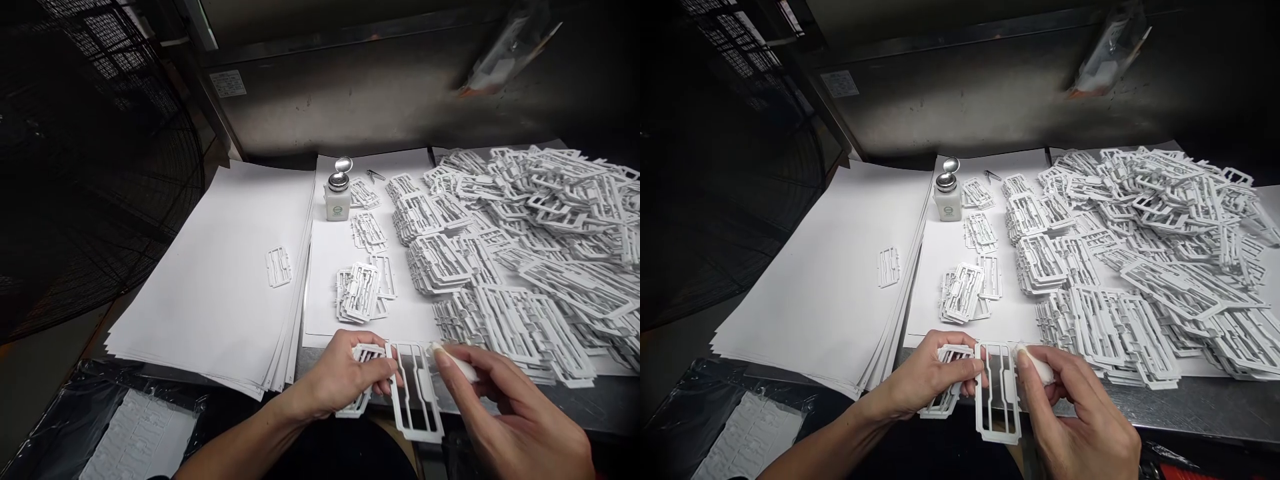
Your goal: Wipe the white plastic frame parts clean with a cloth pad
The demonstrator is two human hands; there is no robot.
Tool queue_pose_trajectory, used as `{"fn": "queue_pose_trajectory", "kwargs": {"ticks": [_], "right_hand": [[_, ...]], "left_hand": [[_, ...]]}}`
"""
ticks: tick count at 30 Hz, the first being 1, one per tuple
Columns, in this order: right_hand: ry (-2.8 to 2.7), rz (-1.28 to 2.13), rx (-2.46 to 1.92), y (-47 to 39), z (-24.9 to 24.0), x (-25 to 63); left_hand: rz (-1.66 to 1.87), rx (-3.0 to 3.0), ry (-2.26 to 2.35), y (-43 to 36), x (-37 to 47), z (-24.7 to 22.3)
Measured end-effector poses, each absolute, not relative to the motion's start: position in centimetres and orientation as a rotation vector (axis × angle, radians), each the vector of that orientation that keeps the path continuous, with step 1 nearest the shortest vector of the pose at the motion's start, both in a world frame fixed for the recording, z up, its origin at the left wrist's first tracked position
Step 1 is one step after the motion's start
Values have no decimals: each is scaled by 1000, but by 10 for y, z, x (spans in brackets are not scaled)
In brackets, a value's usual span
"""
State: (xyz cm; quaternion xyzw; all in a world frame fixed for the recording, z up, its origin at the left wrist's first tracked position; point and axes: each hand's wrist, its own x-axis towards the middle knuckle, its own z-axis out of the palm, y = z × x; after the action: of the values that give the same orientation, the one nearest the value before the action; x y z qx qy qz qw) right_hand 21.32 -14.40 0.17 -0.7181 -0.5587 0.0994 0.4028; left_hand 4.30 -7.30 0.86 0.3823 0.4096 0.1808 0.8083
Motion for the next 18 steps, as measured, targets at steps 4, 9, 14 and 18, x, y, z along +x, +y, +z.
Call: {"fn": "queue_pose_trajectory", "kwargs": {"ticks": [4,9,14,18], "right_hand": [[-1372,197,-1845,-142,6,213],[-1211,187,-1949,-141,11,201],[-1279,214,-1953,-149,5,212],[-1307,217,-1955,-158,2,226]], "left_hand": [[382,817,876,-72,42,7],[370,817,885,-73,43,7],[400,803,903,-72,42,5],[428,848,867,-72,40,3]]}}
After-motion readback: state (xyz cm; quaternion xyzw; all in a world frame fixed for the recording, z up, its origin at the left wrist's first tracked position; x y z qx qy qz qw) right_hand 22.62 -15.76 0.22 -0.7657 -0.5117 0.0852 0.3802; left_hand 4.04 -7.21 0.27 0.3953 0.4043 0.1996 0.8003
